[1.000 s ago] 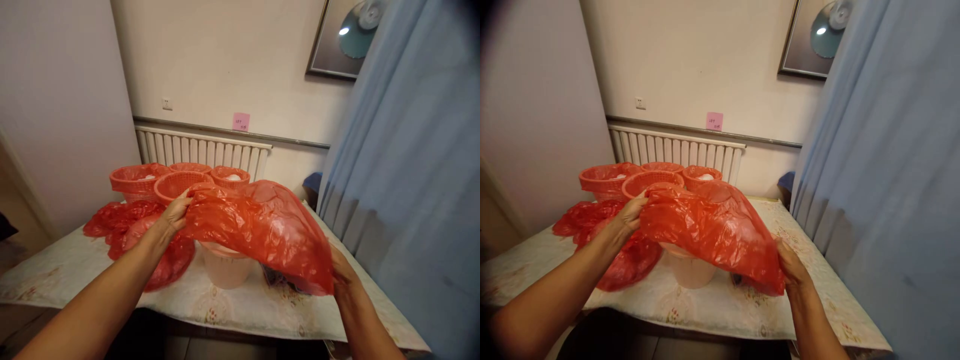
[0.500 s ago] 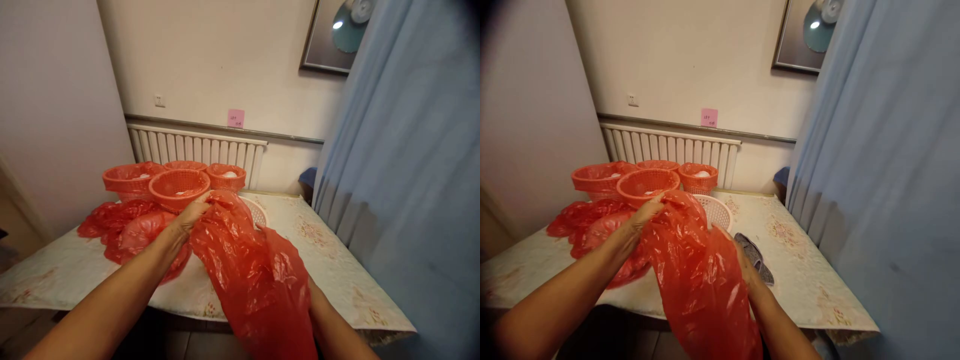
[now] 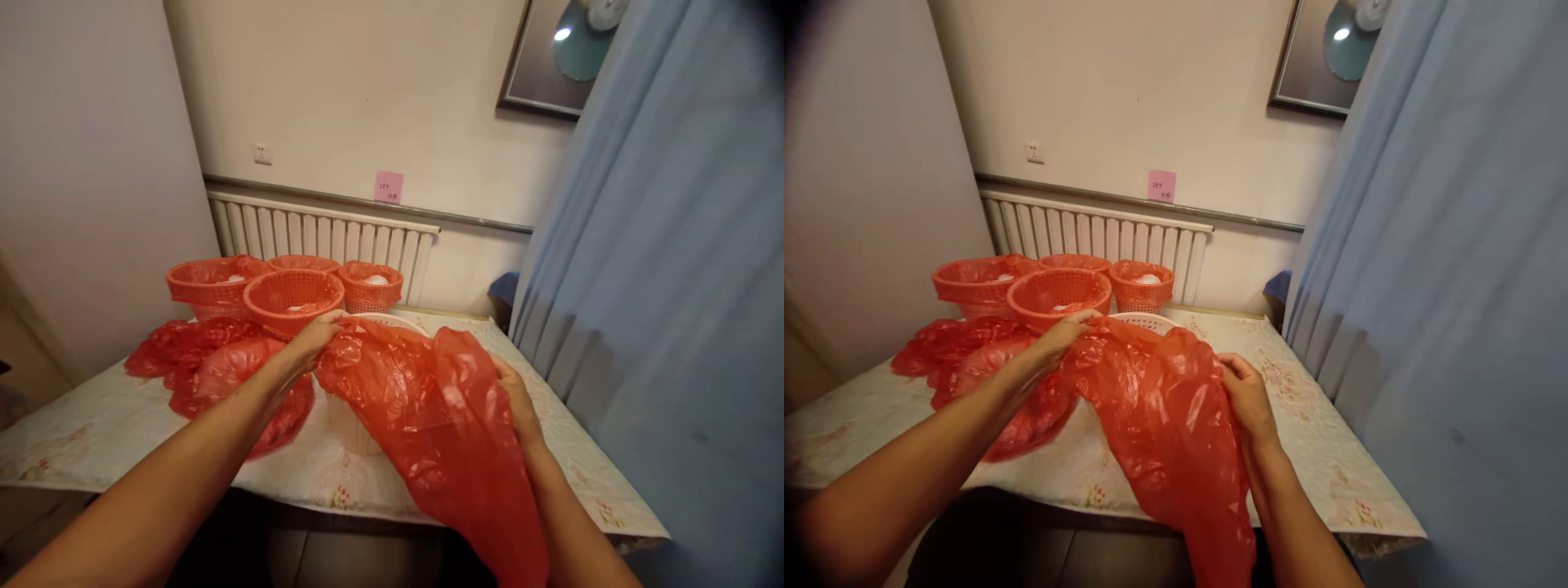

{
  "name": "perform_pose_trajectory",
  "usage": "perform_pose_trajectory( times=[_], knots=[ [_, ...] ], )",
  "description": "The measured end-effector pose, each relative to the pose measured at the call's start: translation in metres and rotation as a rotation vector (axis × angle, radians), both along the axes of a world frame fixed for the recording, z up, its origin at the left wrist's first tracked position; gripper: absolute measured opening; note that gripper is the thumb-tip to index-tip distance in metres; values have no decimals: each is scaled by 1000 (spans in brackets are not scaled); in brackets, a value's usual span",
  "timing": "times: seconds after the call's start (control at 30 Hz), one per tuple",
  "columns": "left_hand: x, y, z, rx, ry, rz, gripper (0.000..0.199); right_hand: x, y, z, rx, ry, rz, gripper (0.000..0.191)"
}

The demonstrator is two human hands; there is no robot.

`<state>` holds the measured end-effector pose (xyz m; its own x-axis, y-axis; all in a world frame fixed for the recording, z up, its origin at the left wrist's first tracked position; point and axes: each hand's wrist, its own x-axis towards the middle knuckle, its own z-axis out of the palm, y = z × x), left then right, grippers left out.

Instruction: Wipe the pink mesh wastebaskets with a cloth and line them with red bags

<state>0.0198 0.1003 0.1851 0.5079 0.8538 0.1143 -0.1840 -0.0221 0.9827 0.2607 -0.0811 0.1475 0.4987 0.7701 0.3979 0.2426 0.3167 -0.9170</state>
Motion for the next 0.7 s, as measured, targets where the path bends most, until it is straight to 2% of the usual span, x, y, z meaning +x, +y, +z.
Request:
perform_pose_trajectory(
  times=[0.1, 0.2, 0.27, 0.37, 0.43, 0.6, 0.7],
  knots=[
    [-2, 8, -2, -2, 20, -14, 16, 21, 7, -2, -30, 97, -59, 25],
    [-2, 16, -6, -22, 34, -21, 17, 34, 9, -9, -46, -14, -98, 24],
    [-3, 20, -9, -39, 35, -11, 17, 35, 8, -12, -72, -67, -40, 32],
    [-5, 23, -13, -46, 29, -8, 17, 29, 4, -13, -112, -182, 117, 59],
    [-6, 25, -15, -45, 27, -13, 17, 23, 2, -12, -159, -329, 138, 66],
    [-5, 28, -18, -25, 27, 8, 20, 7, 0, -16, -177, -726, 64, 44],
    [-5, 34, -18, -1, 35, 40, 20, 11, -2, -15, -161, -780, -5, 36]
  ],
)
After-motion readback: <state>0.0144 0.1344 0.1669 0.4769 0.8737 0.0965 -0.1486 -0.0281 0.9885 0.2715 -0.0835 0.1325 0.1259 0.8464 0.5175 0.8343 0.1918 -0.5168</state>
